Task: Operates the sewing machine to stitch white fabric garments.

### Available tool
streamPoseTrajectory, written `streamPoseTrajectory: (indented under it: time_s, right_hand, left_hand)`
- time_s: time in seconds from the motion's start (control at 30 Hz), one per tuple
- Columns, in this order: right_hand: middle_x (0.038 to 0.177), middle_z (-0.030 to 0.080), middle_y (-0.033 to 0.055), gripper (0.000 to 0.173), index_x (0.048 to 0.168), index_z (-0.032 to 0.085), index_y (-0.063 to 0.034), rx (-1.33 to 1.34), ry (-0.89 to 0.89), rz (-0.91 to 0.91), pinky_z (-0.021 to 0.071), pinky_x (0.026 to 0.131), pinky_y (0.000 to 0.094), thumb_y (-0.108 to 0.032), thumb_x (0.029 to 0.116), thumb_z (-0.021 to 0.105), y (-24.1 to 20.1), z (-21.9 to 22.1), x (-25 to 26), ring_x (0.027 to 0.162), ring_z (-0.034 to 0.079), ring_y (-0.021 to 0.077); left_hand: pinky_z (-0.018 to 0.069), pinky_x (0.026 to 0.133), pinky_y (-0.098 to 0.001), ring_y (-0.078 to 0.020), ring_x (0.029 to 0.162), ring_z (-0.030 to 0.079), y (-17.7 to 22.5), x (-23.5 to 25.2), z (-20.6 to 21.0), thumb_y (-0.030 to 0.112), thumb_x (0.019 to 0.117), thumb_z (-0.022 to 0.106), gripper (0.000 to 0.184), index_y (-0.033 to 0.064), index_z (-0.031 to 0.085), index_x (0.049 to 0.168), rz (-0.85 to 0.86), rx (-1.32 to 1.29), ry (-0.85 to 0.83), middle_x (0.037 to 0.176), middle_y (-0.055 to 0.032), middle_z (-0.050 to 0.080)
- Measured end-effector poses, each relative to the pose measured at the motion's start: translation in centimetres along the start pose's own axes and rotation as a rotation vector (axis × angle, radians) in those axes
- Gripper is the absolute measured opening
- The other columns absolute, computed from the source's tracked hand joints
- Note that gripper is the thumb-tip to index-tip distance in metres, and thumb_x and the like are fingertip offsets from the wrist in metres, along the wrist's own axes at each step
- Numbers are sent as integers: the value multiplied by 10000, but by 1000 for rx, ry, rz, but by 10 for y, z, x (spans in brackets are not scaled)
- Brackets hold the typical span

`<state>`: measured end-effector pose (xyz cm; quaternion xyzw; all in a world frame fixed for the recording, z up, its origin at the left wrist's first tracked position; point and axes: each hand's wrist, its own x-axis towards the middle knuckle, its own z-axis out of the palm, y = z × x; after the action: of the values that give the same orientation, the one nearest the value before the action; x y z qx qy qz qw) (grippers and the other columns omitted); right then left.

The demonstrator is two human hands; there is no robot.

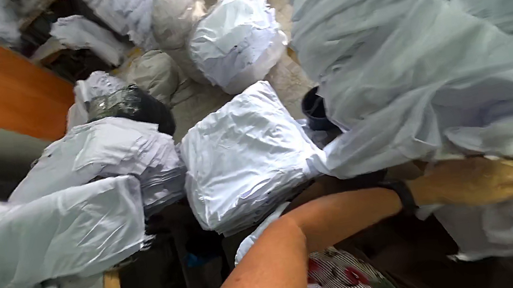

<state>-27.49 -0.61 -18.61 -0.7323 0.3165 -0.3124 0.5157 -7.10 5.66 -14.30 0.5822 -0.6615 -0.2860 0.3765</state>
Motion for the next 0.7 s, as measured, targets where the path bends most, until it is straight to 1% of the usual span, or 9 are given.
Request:
streamPoseTrajectory:
  time_s: [0.1,0.2,0.3,0.4,0.47,0.53,0.57,0.63,0.7]
  right_hand:
    - [839,672,-126,150,941,680,-62,-17,69,0,561,748,171,-200,895,718,-39,19,-6,777,632,-75]
    - [703,626,-162,87,836,666,-200,163,111,39,504,566,163,-133,878,703,-58,30,-10,598,562,-57]
    - [640,604,-111,113,812,680,-161,292,128,19,454,466,155,-86,895,684,-78,29,-19,506,513,-33]
    - [625,596,-53,91,826,699,-93,341,139,-18,432,439,168,-65,909,674,-88,26,-23,484,494,-1]
    - [606,582,-37,100,816,696,-77,370,144,-16,413,431,172,-59,911,672,-93,25,-21,471,479,9]
    - [600,597,-36,107,808,698,-72,406,145,-9,424,430,168,-53,909,671,-99,23,-18,469,497,5]
    - [600,599,-44,111,803,698,-81,419,152,-5,423,432,163,-58,908,672,-101,22,-17,472,501,-3]
    - [589,588,-55,134,774,689,-102,437,183,11,410,433,160,-75,904,679,-105,18,-16,472,495,-12]
    - [567,572,-61,173,731,666,-122,461,228,35,398,429,157,-79,898,684,-108,15,-15,460,483,-16]
  left_hand:
    - [519,951,-392,-293,1011,699,5,-9,-11,20,1005,556,223,-115,733,996,89,-21,39,1005,-226,730]
    - [526,967,-410,-307,999,701,1,-7,-29,11,962,615,169,-109,732,939,238,-71,-7,972,-223,728]
    - [559,852,-336,-204,912,675,14,-4,-68,87,977,649,143,-30,718,1024,295,68,-124,1006,-148,690]
    - [553,731,-357,-197,829,640,34,-9,-107,155,924,743,124,38,709,904,393,308,-207,1012,-107,652]
    - [542,850,-451,-274,1014,635,48,3,-121,272,898,773,232,56,723,833,491,430,-232,1158,-129,652]
    - [413,1039,-562,-362,1271,545,58,23,-126,319,900,741,300,56,703,759,567,414,-279,1273,-154,655]
    - [346,1102,-595,-358,1328,527,59,35,-127,334,912,713,324,63,693,735,582,372,-308,1240,-137,686]
    - [259,1140,-672,-280,1248,611,58,58,-130,362,949,635,333,98,706,760,596,296,-373,1036,-62,742]
    - [269,1112,-700,-195,1008,684,59,79,-135,375,963,594,341,94,702,803,585,266,-435,869,-37,702]
